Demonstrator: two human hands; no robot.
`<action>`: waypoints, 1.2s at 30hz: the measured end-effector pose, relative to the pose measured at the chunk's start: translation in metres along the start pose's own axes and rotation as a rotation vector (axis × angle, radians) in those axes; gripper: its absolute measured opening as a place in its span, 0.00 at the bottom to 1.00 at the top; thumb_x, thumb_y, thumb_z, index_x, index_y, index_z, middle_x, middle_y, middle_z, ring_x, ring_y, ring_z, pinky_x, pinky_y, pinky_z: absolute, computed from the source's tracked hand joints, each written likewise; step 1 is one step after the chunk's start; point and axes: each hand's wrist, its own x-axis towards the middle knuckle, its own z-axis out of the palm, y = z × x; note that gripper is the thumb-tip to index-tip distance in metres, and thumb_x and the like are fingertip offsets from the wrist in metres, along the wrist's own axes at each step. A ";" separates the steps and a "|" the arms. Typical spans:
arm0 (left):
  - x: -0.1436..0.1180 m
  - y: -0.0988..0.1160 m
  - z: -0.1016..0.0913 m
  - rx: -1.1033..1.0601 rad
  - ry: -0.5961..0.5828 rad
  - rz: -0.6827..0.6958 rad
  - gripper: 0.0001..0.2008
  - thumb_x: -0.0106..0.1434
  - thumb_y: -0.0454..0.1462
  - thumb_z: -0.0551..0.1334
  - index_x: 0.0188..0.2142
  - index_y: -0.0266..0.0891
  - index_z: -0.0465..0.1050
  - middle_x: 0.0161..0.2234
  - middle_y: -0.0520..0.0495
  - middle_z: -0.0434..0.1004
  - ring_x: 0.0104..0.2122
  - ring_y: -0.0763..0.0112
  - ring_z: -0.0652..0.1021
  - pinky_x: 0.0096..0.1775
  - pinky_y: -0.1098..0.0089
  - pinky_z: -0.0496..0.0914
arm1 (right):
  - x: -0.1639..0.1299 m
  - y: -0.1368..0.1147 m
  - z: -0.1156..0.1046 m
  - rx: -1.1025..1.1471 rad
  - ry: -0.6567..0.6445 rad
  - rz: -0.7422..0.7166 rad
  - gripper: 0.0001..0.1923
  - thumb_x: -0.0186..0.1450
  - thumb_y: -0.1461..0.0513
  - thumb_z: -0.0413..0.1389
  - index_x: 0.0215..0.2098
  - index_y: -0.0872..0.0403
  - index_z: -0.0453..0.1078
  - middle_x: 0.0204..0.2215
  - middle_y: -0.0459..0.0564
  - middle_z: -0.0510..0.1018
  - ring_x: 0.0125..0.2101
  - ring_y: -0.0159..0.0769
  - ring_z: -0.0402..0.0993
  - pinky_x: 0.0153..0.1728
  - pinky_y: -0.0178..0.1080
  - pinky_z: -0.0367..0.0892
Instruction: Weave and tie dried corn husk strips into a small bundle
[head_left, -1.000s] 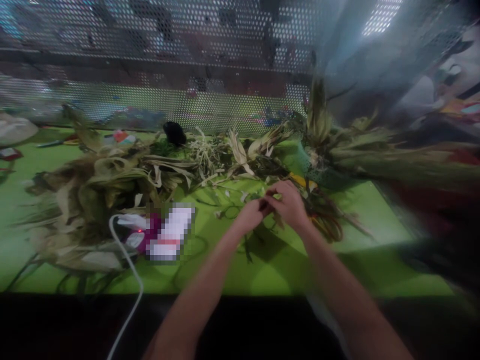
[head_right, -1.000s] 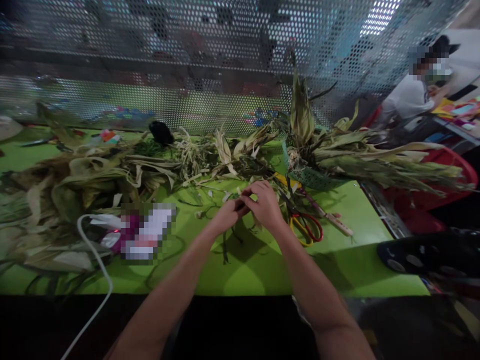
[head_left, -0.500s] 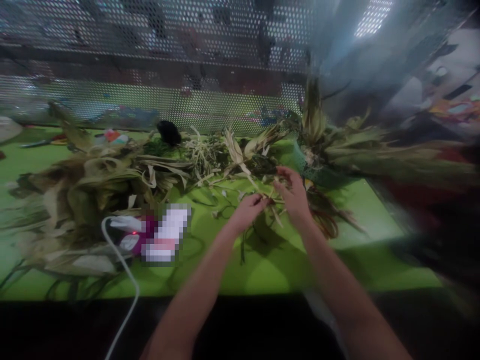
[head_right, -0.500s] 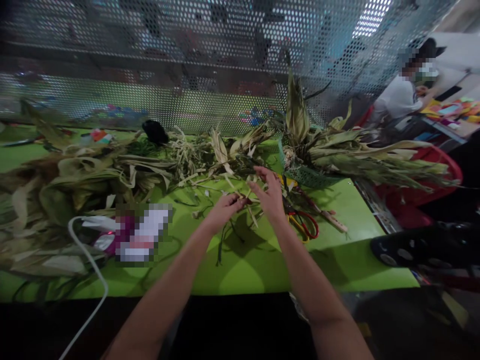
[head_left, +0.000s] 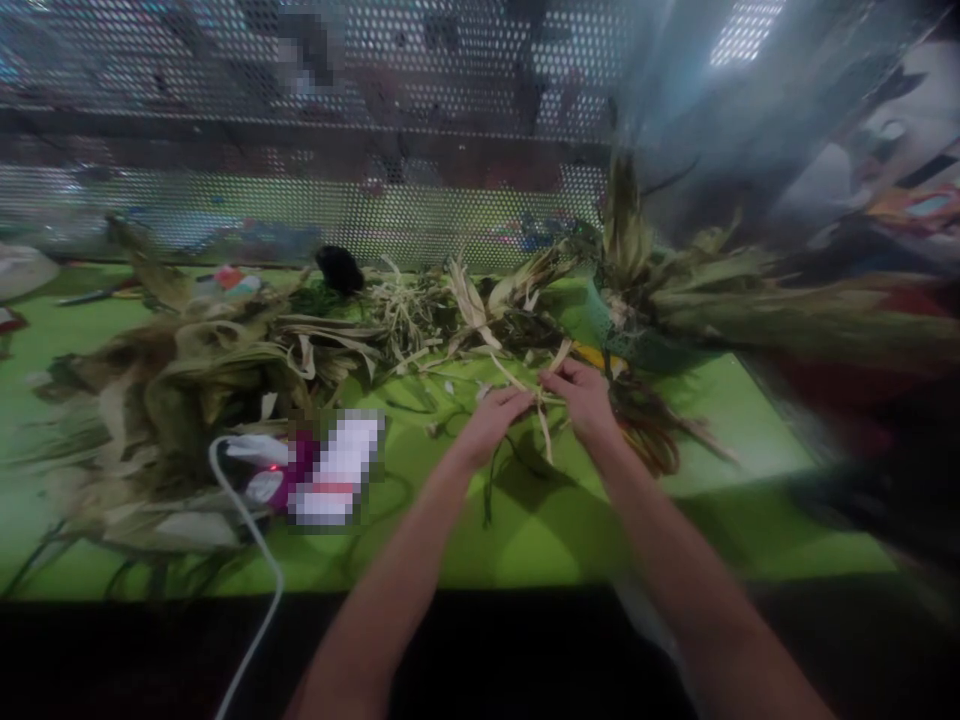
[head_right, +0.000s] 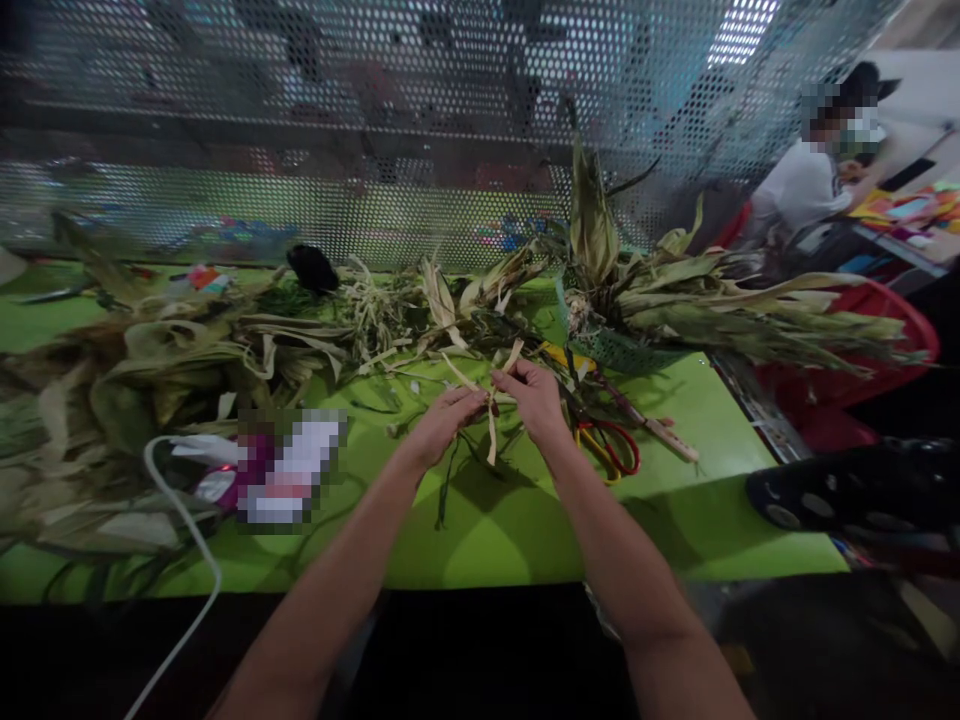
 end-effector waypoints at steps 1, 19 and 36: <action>-0.001 0.000 0.000 0.007 -0.011 0.010 0.16 0.53 0.46 0.69 0.33 0.35 0.80 0.32 0.46 0.80 0.36 0.68 0.76 0.45 0.68 0.68 | 0.000 0.000 -0.001 0.009 0.000 0.002 0.18 0.51 0.49 0.65 0.21 0.53 0.68 0.20 0.42 0.69 0.23 0.30 0.62 0.27 0.35 0.59; 0.006 -0.003 -0.011 -0.169 0.310 0.067 0.12 0.50 0.43 0.70 0.29 0.37 0.74 0.24 0.53 0.72 0.23 0.78 0.70 0.25 0.77 0.62 | 0.002 0.002 -0.007 -0.280 -0.140 -0.092 0.12 0.57 0.54 0.62 0.25 0.54 0.71 0.20 0.43 0.71 0.24 0.31 0.64 0.27 0.35 0.58; 0.007 -0.004 -0.007 -0.146 0.350 0.161 0.13 0.56 0.45 0.67 0.34 0.37 0.76 0.30 0.50 0.74 0.30 0.76 0.71 0.32 0.74 0.64 | -0.023 -0.011 0.015 -0.783 -0.075 -0.541 0.08 0.64 0.57 0.58 0.30 0.52 0.72 0.32 0.49 0.78 0.35 0.40 0.70 0.38 0.42 0.60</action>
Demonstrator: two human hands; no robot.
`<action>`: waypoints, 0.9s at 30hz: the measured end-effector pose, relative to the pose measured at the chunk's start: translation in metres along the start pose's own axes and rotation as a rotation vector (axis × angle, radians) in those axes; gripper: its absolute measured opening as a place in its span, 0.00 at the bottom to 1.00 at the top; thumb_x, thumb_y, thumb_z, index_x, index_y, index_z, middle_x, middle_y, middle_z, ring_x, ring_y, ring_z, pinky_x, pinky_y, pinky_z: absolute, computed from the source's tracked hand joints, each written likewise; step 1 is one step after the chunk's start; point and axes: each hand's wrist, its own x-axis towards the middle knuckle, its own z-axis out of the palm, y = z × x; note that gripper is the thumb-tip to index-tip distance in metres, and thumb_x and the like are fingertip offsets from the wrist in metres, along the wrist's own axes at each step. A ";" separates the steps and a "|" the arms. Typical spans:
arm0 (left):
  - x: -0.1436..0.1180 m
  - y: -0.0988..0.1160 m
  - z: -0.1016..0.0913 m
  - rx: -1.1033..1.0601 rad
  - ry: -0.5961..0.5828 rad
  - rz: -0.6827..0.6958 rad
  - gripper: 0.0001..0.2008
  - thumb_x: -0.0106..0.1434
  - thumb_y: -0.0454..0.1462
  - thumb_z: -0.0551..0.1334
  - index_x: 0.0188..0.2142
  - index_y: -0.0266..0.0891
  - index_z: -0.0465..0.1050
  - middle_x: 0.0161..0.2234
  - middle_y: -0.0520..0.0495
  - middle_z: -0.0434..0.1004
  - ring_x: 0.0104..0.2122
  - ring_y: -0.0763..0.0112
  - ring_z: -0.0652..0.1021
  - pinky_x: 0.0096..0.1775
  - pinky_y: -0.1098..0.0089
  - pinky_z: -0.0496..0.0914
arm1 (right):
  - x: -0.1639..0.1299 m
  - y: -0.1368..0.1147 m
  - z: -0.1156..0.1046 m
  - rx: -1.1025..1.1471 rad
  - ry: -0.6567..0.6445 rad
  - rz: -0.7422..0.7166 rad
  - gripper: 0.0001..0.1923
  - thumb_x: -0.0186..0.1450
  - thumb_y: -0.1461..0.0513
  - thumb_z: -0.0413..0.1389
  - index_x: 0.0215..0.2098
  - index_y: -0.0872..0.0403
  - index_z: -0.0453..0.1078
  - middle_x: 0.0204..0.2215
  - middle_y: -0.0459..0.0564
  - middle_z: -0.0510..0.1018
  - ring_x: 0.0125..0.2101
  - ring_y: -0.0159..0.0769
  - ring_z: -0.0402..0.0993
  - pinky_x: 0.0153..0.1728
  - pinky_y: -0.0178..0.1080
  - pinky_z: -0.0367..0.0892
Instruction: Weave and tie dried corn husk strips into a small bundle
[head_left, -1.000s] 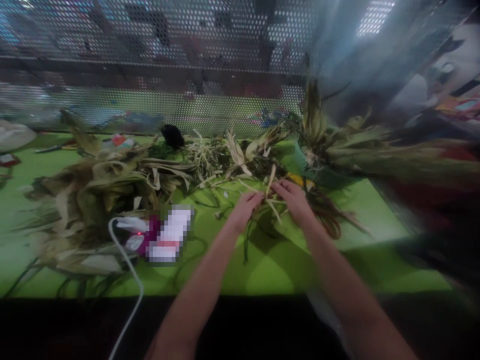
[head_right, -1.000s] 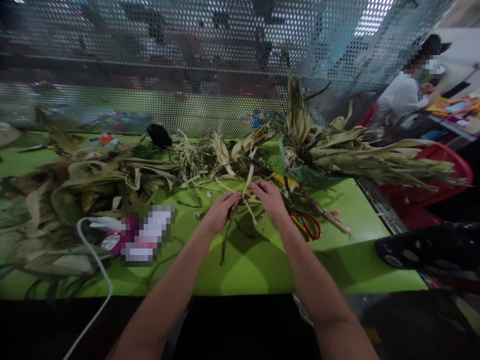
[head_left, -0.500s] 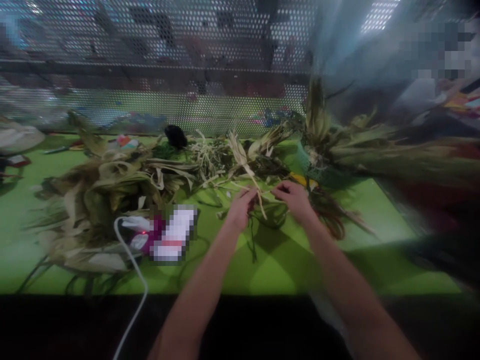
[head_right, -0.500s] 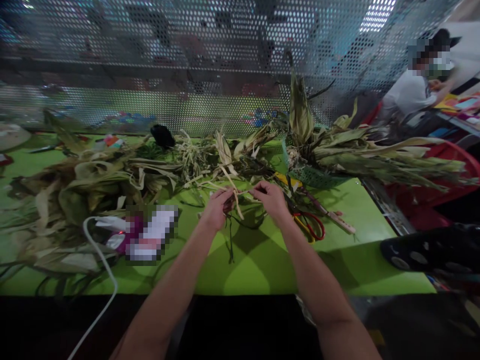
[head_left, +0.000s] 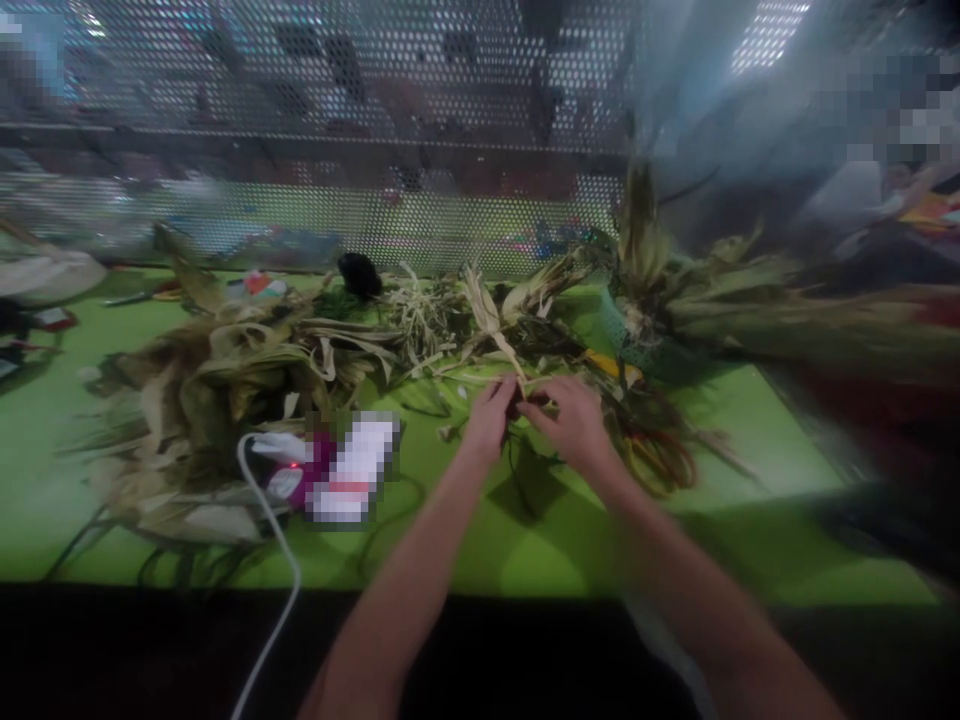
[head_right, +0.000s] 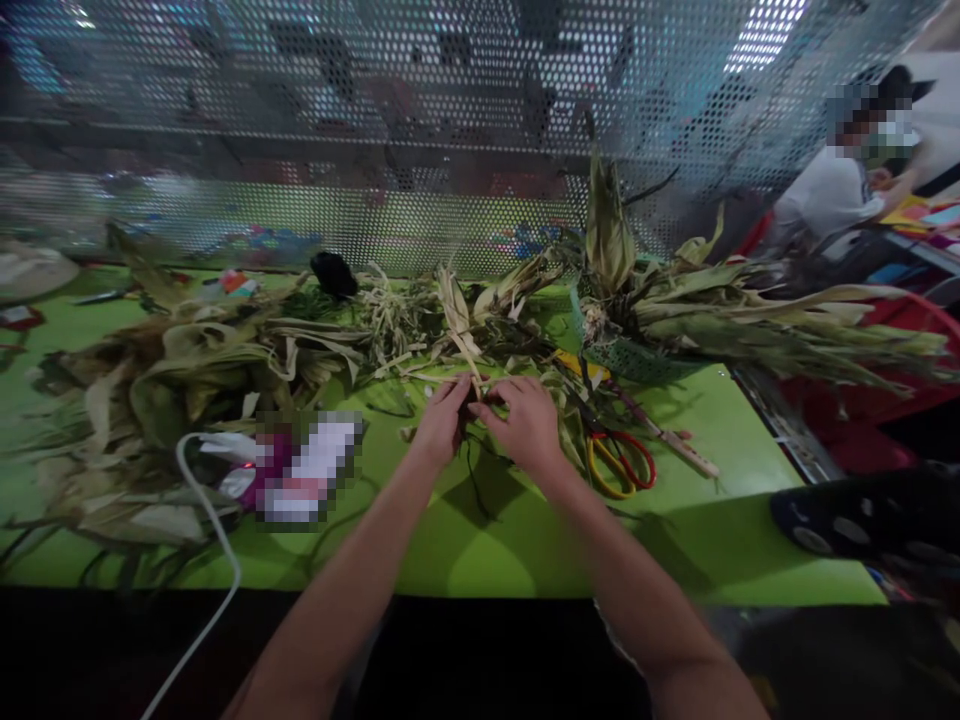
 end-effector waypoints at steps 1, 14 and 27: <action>-0.001 0.001 0.001 -0.005 -0.006 -0.007 0.13 0.56 0.45 0.66 0.34 0.37 0.76 0.30 0.50 0.74 0.30 0.75 0.71 0.32 0.74 0.64 | 0.000 0.000 0.003 0.008 -0.024 0.008 0.07 0.65 0.58 0.58 0.31 0.52 0.72 0.32 0.49 0.78 0.35 0.40 0.69 0.38 0.41 0.60; -0.001 0.009 0.005 -0.096 -0.027 -0.114 0.18 0.51 0.48 0.70 0.33 0.35 0.75 0.23 0.53 0.71 0.19 0.81 0.65 0.23 0.75 0.58 | 0.002 0.017 0.015 0.746 -0.191 0.490 0.17 0.61 0.48 0.58 0.30 0.52 0.76 0.27 0.46 0.77 0.32 0.38 0.72 0.34 0.37 0.64; -0.011 0.014 0.009 0.200 -0.147 -0.127 0.16 0.56 0.46 0.66 0.24 0.37 0.66 0.17 0.56 0.58 0.18 0.80 0.57 0.22 0.73 0.49 | 0.004 0.021 0.021 0.937 0.112 0.687 0.16 0.50 0.51 0.65 0.28 0.54 0.73 0.26 0.46 0.77 0.28 0.33 0.70 0.33 0.37 0.65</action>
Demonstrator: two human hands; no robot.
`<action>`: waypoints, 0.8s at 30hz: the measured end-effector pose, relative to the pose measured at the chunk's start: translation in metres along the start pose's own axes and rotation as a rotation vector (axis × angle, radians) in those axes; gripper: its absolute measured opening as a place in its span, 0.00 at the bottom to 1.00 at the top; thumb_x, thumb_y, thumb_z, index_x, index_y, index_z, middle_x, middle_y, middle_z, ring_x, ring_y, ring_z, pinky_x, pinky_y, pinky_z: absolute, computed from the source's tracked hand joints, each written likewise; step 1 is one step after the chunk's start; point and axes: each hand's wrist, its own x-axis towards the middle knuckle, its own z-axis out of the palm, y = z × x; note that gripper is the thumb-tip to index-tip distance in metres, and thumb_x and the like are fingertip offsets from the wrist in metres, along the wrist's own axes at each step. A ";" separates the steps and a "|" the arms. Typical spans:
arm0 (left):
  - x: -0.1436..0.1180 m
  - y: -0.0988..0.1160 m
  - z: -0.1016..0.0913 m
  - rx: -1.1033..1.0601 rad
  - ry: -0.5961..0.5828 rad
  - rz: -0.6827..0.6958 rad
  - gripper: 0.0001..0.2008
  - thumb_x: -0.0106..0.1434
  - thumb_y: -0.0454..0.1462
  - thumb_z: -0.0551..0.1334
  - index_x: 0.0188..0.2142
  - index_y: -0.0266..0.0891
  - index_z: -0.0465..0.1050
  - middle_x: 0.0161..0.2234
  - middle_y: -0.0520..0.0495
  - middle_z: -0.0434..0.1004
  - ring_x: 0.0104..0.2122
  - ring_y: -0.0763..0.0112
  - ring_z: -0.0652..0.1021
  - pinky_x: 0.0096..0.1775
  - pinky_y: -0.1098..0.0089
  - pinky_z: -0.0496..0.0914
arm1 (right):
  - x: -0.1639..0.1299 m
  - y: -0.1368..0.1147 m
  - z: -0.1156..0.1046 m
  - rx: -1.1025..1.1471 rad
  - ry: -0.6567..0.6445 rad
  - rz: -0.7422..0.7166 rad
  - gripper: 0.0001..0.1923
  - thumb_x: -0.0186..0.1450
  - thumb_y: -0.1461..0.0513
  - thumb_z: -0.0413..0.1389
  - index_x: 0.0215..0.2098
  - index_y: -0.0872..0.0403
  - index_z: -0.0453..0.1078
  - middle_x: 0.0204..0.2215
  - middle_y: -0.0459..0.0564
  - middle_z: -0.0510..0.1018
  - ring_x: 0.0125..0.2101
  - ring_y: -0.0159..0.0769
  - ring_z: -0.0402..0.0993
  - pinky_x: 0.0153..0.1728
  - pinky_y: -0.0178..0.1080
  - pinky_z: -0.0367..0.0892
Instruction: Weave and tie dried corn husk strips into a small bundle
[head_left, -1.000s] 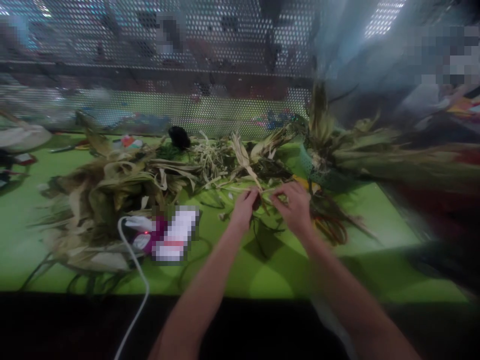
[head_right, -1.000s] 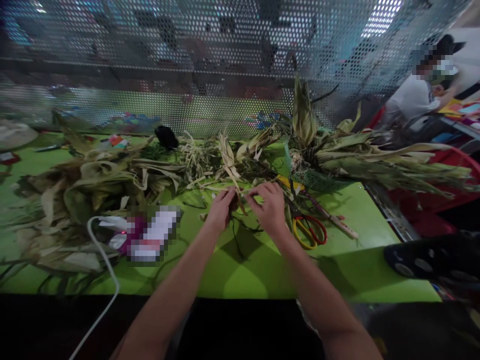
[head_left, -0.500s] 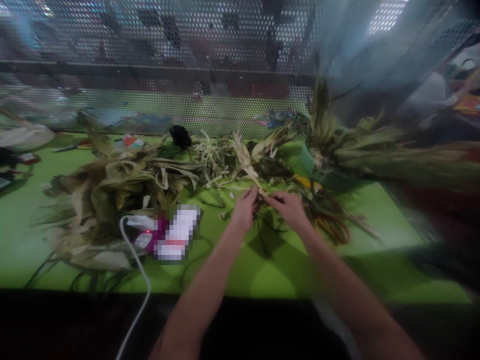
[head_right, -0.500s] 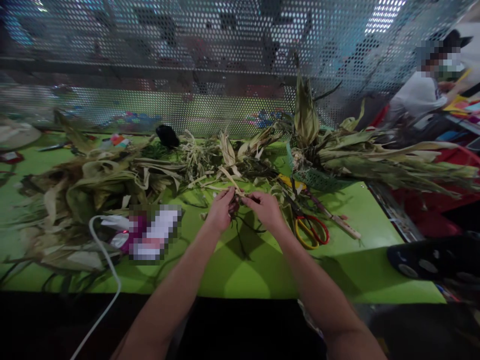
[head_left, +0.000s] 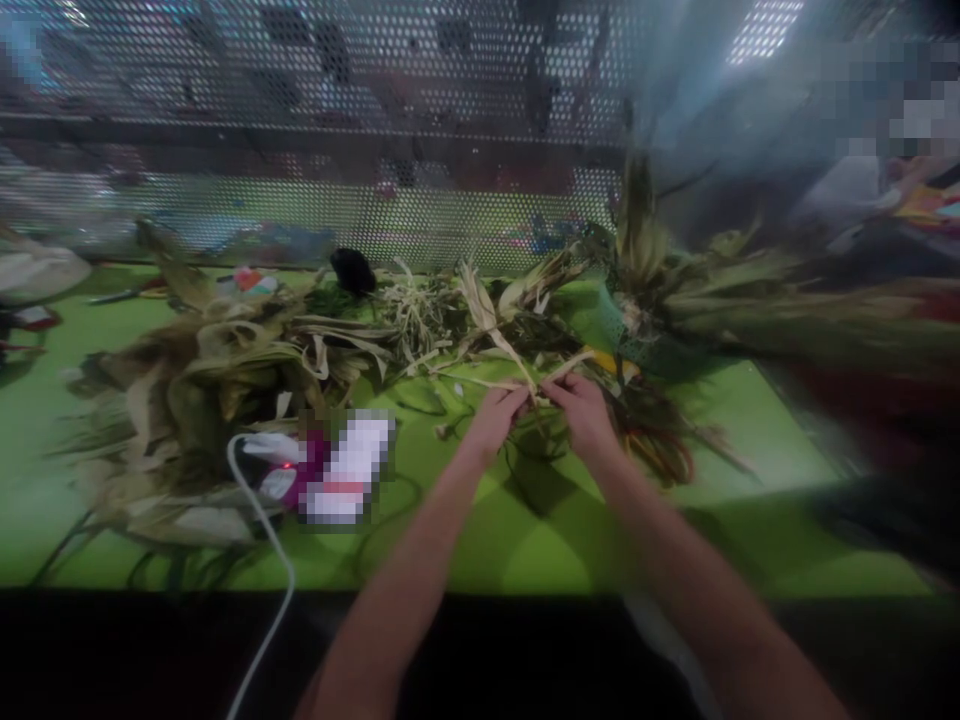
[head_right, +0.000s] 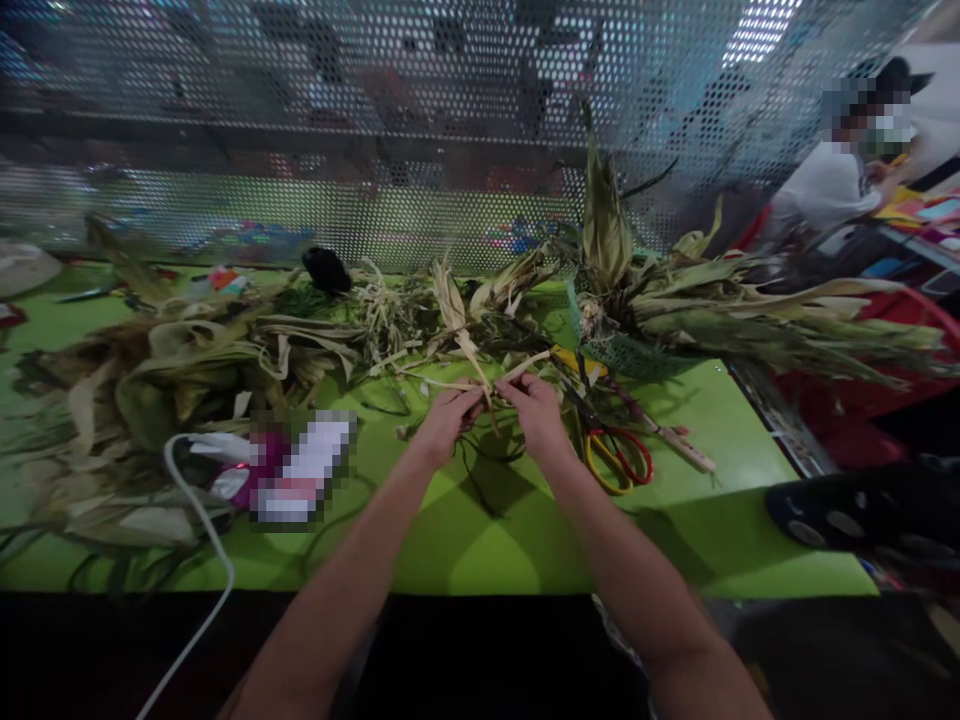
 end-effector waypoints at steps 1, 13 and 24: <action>-0.001 0.001 0.001 -0.003 -0.017 0.004 0.16 0.55 0.46 0.67 0.24 0.37 0.67 0.17 0.56 0.58 0.18 0.80 0.56 0.22 0.73 0.49 | 0.001 0.000 0.000 0.001 0.009 0.007 0.16 0.49 0.51 0.65 0.28 0.54 0.72 0.26 0.46 0.77 0.27 0.33 0.69 0.32 0.37 0.65; 0.005 -0.007 -0.007 0.089 -0.152 0.139 0.10 0.57 0.42 0.67 0.33 0.38 0.78 0.30 0.48 0.77 0.32 0.71 0.73 0.38 0.72 0.67 | 0.011 -0.014 -0.022 0.042 -0.160 0.101 0.21 0.50 0.52 0.66 0.40 0.53 0.74 0.33 0.48 0.78 0.28 0.32 0.71 0.29 0.34 0.64; 0.007 -0.012 -0.005 0.276 -0.284 0.203 0.08 0.56 0.40 0.67 0.30 0.37 0.78 0.30 0.47 0.77 0.34 0.66 0.73 0.42 0.69 0.66 | 0.006 -0.016 -0.016 -0.091 -0.069 -0.054 0.19 0.46 0.51 0.67 0.21 0.53 0.66 0.21 0.43 0.70 0.24 0.31 0.64 0.28 0.36 0.64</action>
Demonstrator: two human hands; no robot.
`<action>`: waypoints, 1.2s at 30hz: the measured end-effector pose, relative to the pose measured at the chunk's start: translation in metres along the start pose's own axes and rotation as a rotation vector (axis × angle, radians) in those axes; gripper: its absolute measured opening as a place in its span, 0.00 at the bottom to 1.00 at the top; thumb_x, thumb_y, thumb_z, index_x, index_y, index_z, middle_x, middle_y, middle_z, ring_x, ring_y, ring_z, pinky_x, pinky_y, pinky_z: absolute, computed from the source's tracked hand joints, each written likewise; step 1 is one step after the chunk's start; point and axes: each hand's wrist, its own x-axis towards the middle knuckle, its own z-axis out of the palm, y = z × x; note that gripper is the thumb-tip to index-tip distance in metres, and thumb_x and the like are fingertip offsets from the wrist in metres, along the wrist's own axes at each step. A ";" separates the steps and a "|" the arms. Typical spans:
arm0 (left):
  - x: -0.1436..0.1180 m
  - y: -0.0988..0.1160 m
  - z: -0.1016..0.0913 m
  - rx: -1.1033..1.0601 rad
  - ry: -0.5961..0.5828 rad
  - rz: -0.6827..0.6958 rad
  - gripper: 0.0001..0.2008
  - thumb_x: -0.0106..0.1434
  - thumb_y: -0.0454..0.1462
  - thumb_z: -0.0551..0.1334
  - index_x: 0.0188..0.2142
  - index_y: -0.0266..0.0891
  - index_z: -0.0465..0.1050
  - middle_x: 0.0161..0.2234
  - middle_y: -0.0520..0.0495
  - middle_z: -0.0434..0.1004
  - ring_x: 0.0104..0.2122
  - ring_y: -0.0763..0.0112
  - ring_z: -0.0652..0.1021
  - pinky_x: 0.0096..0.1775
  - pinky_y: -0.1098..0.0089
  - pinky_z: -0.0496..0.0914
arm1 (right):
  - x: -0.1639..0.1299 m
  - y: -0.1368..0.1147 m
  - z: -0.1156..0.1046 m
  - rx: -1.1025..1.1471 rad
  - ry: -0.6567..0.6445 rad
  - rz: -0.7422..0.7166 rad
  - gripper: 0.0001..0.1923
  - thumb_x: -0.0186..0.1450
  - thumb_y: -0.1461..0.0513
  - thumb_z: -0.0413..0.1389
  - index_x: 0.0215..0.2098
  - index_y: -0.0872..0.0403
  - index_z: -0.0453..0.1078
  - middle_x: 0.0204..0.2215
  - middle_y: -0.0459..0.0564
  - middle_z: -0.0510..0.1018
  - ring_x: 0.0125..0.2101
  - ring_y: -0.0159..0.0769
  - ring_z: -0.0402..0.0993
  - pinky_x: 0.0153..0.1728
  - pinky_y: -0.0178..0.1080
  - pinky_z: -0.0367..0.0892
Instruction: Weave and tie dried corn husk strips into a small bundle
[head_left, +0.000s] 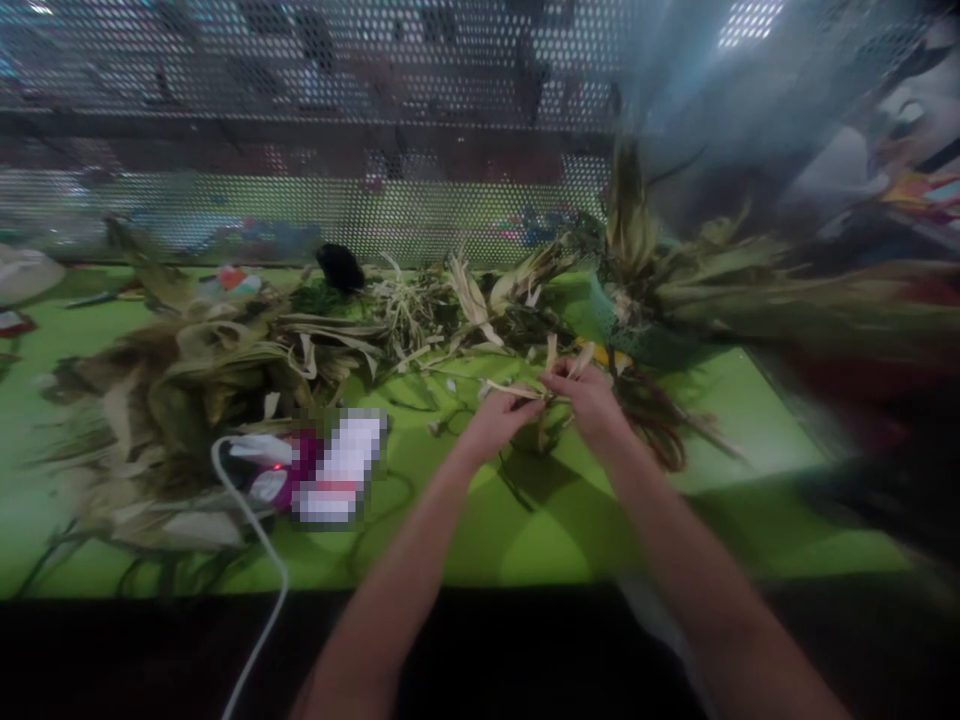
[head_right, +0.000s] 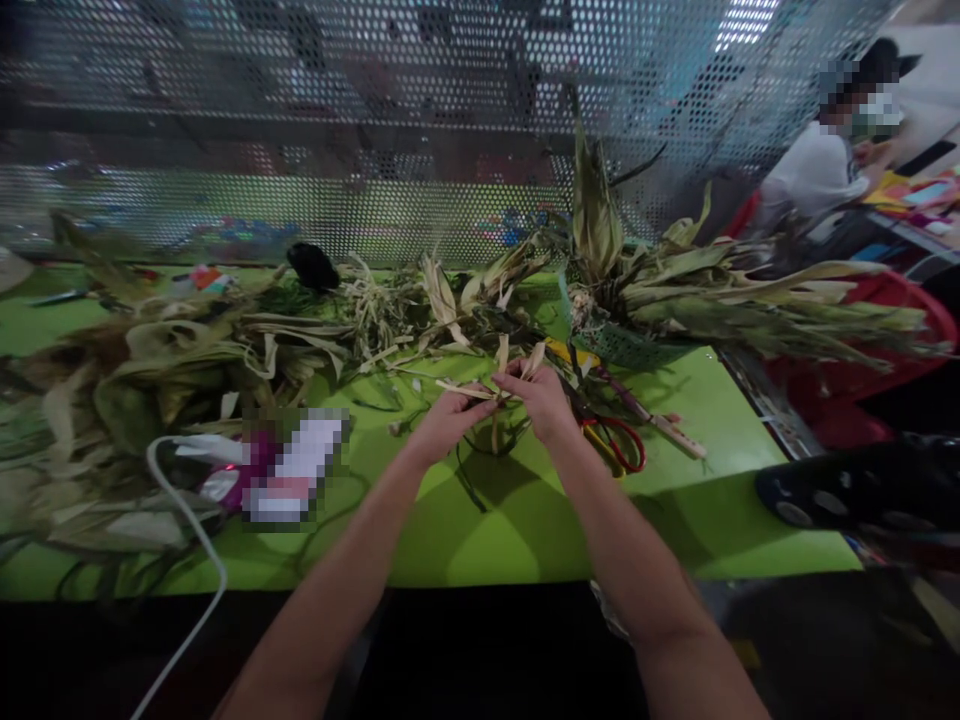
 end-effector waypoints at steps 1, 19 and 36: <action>-0.001 0.001 0.001 -0.011 -0.015 0.000 0.08 0.56 0.40 0.67 0.29 0.37 0.77 0.29 0.47 0.76 0.33 0.67 0.73 0.41 0.69 0.66 | 0.000 0.000 0.001 -0.010 0.025 -0.012 0.19 0.47 0.51 0.67 0.21 0.52 0.66 0.20 0.43 0.70 0.24 0.31 0.64 0.28 0.36 0.64; 0.004 -0.006 -0.002 -0.324 0.468 -0.086 0.12 0.54 0.44 0.69 0.28 0.38 0.73 0.24 0.52 0.71 0.29 0.73 0.71 0.33 0.72 0.65 | -0.006 0.003 0.013 -0.168 -0.210 -0.033 0.20 0.52 0.46 0.64 0.23 0.53 0.67 0.19 0.41 0.66 0.23 0.30 0.59 0.26 0.35 0.57; 0.004 0.000 -0.004 -0.509 0.481 -0.173 0.18 0.50 0.45 0.70 0.25 0.36 0.66 0.16 0.58 0.58 0.16 0.83 0.56 0.20 0.76 0.47 | -0.003 0.002 0.009 -0.113 -0.200 0.024 0.18 0.50 0.49 0.67 0.23 0.54 0.71 0.20 0.44 0.72 0.24 0.30 0.65 0.29 0.35 0.62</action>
